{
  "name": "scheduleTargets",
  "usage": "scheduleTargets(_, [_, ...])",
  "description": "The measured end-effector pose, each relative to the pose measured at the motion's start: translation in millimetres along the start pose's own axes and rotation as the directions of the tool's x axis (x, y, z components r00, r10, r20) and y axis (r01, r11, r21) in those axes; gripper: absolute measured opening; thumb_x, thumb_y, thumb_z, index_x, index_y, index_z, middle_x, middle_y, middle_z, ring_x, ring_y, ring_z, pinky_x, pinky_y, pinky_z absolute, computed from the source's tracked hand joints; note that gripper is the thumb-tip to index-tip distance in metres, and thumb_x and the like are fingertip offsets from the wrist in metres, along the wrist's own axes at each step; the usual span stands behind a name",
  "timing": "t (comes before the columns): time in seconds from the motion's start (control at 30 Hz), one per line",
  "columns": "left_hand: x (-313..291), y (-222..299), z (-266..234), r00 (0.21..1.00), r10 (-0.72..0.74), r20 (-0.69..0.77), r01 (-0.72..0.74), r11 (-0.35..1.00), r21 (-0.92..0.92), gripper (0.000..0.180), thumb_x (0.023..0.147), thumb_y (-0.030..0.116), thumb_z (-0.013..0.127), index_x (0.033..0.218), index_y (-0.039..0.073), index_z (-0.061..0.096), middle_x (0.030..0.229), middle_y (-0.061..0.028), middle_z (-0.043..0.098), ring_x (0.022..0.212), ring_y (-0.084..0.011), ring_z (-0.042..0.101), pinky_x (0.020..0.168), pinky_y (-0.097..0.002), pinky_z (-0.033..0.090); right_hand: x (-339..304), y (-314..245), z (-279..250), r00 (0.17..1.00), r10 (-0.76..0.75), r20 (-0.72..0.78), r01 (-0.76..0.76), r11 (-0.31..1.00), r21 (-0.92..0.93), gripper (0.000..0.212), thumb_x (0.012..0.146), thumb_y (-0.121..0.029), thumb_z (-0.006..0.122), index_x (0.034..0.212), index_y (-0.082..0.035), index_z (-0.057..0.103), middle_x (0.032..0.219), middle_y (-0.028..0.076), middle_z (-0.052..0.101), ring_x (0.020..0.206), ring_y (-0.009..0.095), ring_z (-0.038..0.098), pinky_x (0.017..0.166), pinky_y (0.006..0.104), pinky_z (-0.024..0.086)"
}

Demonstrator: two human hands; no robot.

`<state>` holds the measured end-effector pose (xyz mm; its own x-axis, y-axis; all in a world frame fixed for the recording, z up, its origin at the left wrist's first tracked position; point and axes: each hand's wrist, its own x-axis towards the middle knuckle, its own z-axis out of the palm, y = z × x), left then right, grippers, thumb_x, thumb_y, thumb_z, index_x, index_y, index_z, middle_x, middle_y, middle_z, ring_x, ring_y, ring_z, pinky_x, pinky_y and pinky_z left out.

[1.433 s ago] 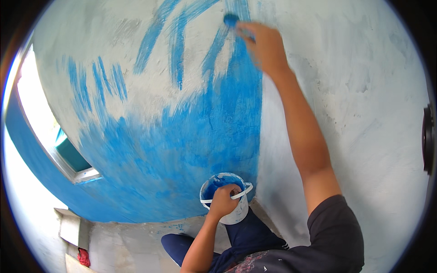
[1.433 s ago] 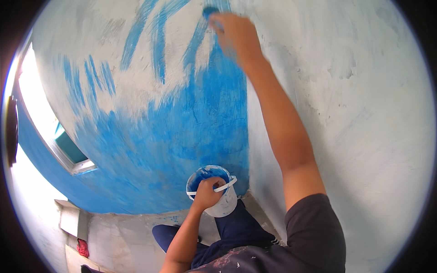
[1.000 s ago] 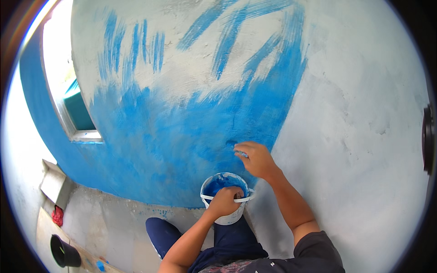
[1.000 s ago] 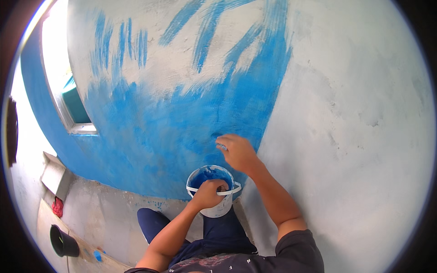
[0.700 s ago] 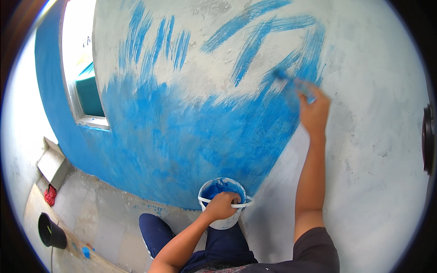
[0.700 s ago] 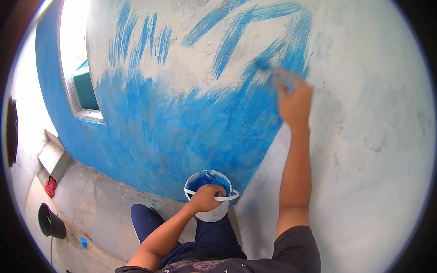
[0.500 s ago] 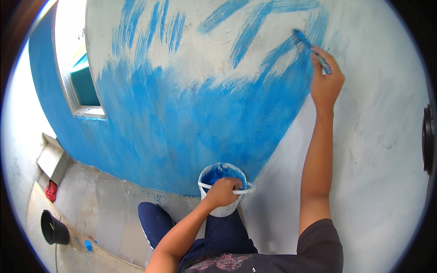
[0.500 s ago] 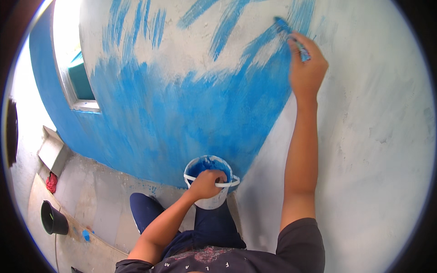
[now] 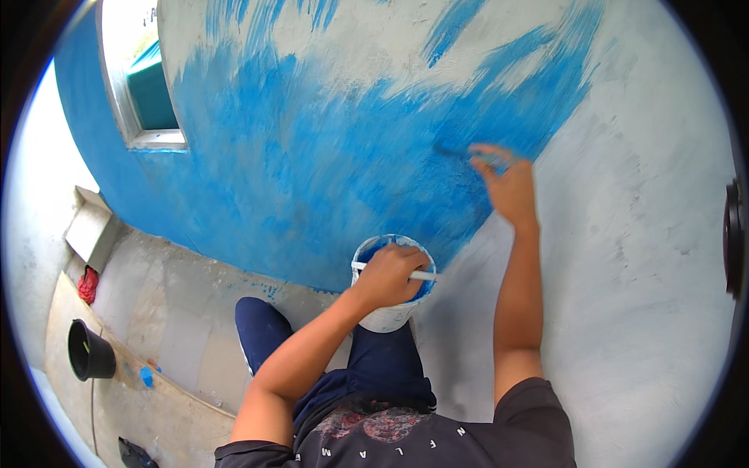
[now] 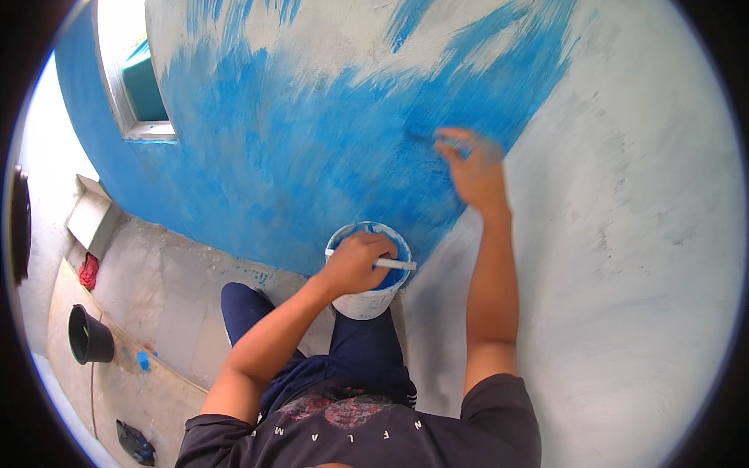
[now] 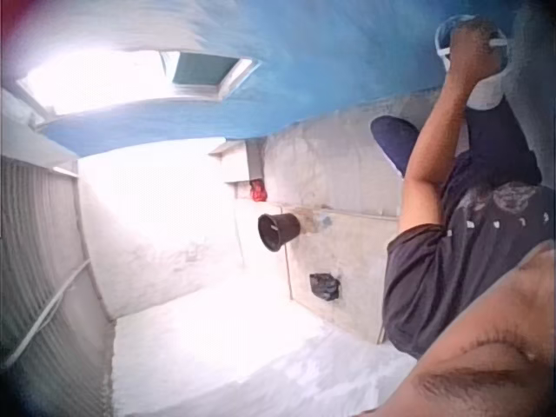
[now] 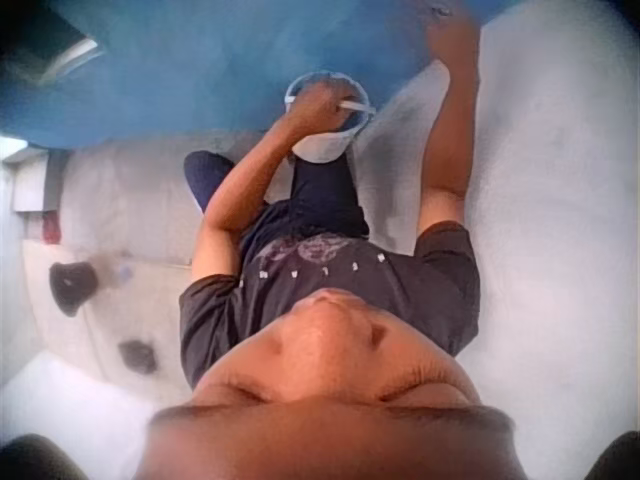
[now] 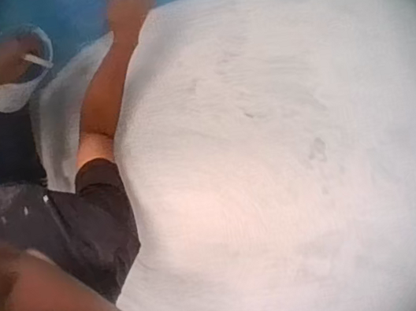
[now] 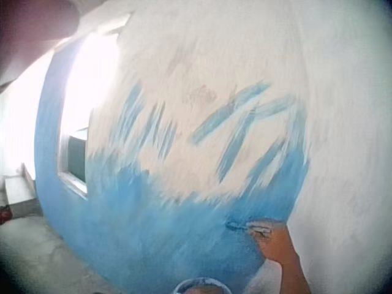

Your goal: The person paints a wall with blue paint using a brush, dipping the brush into a small white bucket several times.

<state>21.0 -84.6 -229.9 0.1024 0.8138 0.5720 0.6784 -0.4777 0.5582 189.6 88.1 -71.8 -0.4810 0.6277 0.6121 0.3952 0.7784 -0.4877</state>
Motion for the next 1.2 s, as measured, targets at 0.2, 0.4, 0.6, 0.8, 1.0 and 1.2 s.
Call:
scheduleTargets(0.2, [37,-6,-45,0.913,0.266,0.309,-0.393,0.78,0.488,0.016,0.077,0.01,0.074,0.093,0.01,0.074,0.091,-0.0052,0.071,0.086,-0.0259,0.069,0.087,-0.0406,0.053,64,-32,-75,0.755,-0.308,-0.579,0.292,0.948,-0.124,0.021,0.102,-0.019,0.077,0.118,-0.007,0.082,0.112,0.012,0.081,0.102,0.023,0.077,0.083,0.035,0.06])
scheduleTargets(0.4, [79,13,-109,0.838,0.414,0.354,-0.537,0.516,0.668,0.021,0.076,0.013,0.076,0.097,0.013,0.074,0.097,-0.0026,0.071,0.1,-0.0237,0.067,0.1,-0.0455,0.05,42,-22,-55,0.839,-0.301,-0.452,0.284,0.953,-0.109,0.03,0.095,0.007,0.07,0.121,-0.005,0.079,0.121,0.013,0.078,0.111,0.026,0.076,0.086,0.0352,0.061])
scheduleTargets(0.6, [131,53,-197,0.757,0.496,0.425,-0.592,0.247,0.767,0.03,0.074,0.021,0.081,0.101,0.012,0.072,0.107,-0.0052,0.071,0.107,-0.0251,0.064,0.105,-0.049,0.048,8,-27,-52,0.989,-0.147,0.024,0.148,0.989,-0.02,0.02,0.095,-0.004,0.075,0.114,-0.003,0.08,0.112,0.017,0.079,0.103,0.029,0.076,0.085,0.037,0.061])
scheduleTargets(0.8, [166,54,-251,0.648,0.556,0.521,-0.57,-0.101,0.816,0.022,0.086,0.018,0.079,0.105,0.009,0.073,0.103,-0.0066,0.072,0.097,-0.0245,0.067,0.098,-0.0457,0.052,51,-51,-100,0.981,0.085,-0.176,-0.074,0.995,0.069,0.02,0.099,-0.016,0.077,0.113,-0.002,0.081,0.113,0.014,0.081,0.099,0.026,0.076,0.089,0.0384,0.059])
scheduleTargets(1.0, [192,38,-274,0.791,0.575,0.21,-0.269,0.018,0.963,0.047,0.085,0.002,0.074,0.131,0.009,0.069,0.135,-0.0115,0.071,0.129,-0.0302,0.065,0.105,-0.0496,0.049,103,-52,-137,0.621,-0.356,-0.699,0.39,0.913,-0.119,0.02,0.101,-0.014,0.075,0.117,-0.005,0.081,0.118,0.013,0.08,0.103,0.027,0.076,0.097,0.0378,0.06])
scheduleTargets(1.2, [219,7,-295,0.826,0.542,0.157,-0.301,0.188,0.935,0.076,0.076,-0.001,0.067,0.151,0.01,0.056,0.168,-0.0163,0.046,0.154,-0.0332,0.046,0.125,-0.0523,0.037,63,-19,-61,0.822,-0.311,-0.477,0.239,0.949,-0.206,0.02,0.099,-0.008,0.072,0.117,-0.006,0.081,0.121,0.016,0.079,0.112,0.033,0.074,0.104,0.039,0.056])
